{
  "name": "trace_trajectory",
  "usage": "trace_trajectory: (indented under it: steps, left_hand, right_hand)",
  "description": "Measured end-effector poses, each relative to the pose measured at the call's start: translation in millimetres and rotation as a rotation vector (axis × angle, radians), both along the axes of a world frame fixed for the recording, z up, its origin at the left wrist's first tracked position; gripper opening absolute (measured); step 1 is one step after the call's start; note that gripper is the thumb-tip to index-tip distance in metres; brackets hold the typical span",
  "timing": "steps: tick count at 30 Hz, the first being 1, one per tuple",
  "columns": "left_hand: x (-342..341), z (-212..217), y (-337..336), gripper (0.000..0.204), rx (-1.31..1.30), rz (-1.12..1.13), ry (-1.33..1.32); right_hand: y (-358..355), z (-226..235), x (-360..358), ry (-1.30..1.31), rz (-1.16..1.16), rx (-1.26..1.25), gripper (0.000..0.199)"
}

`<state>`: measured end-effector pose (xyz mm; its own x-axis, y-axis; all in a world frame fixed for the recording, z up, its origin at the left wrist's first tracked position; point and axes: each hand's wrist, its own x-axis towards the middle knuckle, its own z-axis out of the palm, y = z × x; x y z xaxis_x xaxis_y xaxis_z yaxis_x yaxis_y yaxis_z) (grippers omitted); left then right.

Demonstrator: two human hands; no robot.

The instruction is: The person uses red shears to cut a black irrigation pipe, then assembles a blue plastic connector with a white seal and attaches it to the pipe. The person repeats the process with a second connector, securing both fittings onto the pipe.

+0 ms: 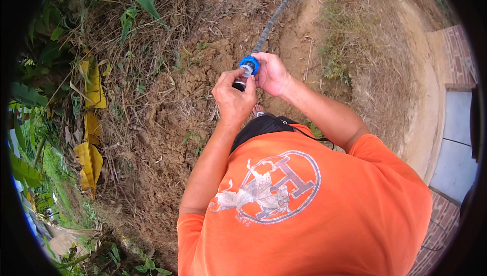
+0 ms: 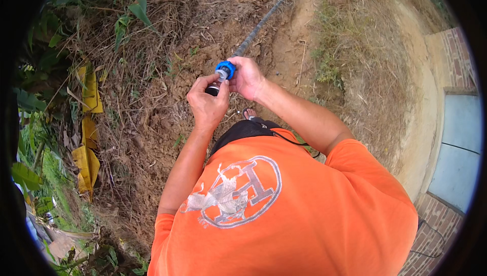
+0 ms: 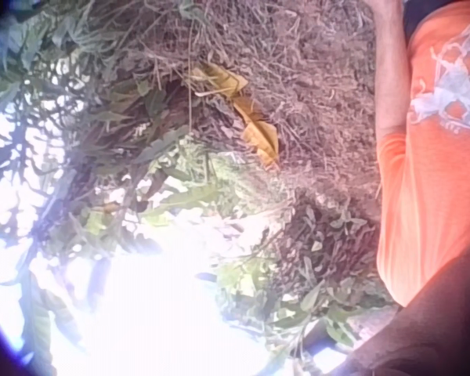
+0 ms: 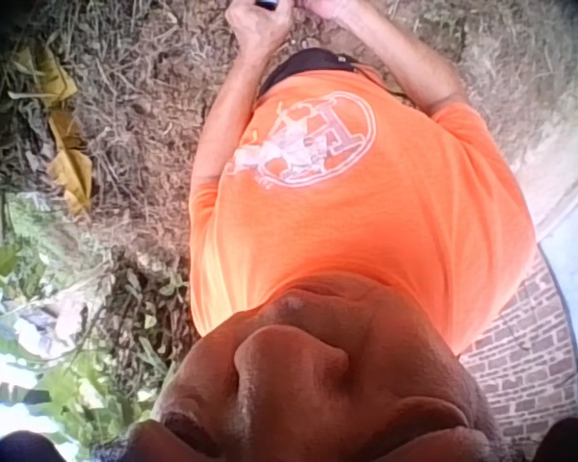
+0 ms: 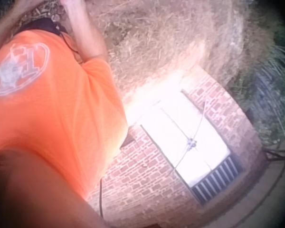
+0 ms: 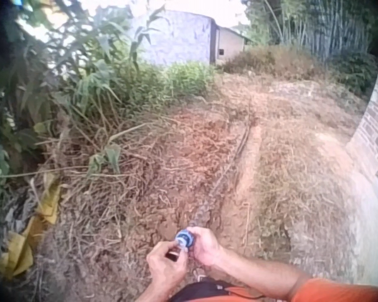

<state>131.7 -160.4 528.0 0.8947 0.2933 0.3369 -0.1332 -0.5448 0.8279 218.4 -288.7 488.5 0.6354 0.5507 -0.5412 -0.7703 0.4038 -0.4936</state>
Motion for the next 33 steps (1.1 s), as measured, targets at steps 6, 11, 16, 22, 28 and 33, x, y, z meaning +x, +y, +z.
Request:
trace_trajectory:
  steps: [6,11,16,22,28,33]
  left_hand:
    - [-0.3,3.7,3.1,0.027,-0.034,-0.045,0.046]
    - [-0.5,-3.5,7.5,0.031,-0.016,-0.053,0.049]
    - [0.3,-3.0,4.3,0.031,0.017,0.008,0.081]
    - [2.7,-11.4,5.4,0.023,0.045,0.004,-0.002]
    - [1.5,-7.7,5.1,0.018,-0.053,-0.018,0.025]
    - [-3.3,-9.6,9.7,0.016,-0.042,-0.028,-0.015]
  right_hand:
    - [5.3,-8.5,-2.4,-0.013,-0.084,0.031,0.025]
    - [5.3,-7.1,-2.9,-0.013,-0.056,0.051,0.023]
    - [6.5,-2.5,-4.4,0.029,-0.064,0.030,0.023]
    - [3.8,3.0,-6.0,0.044,-0.037,-0.035,0.025]
    - [2.4,6.4,-6.9,0.040,-0.033,-0.032,0.025]
    - [0.2,4.8,-6.9,0.029,-0.036,-0.010,0.026]
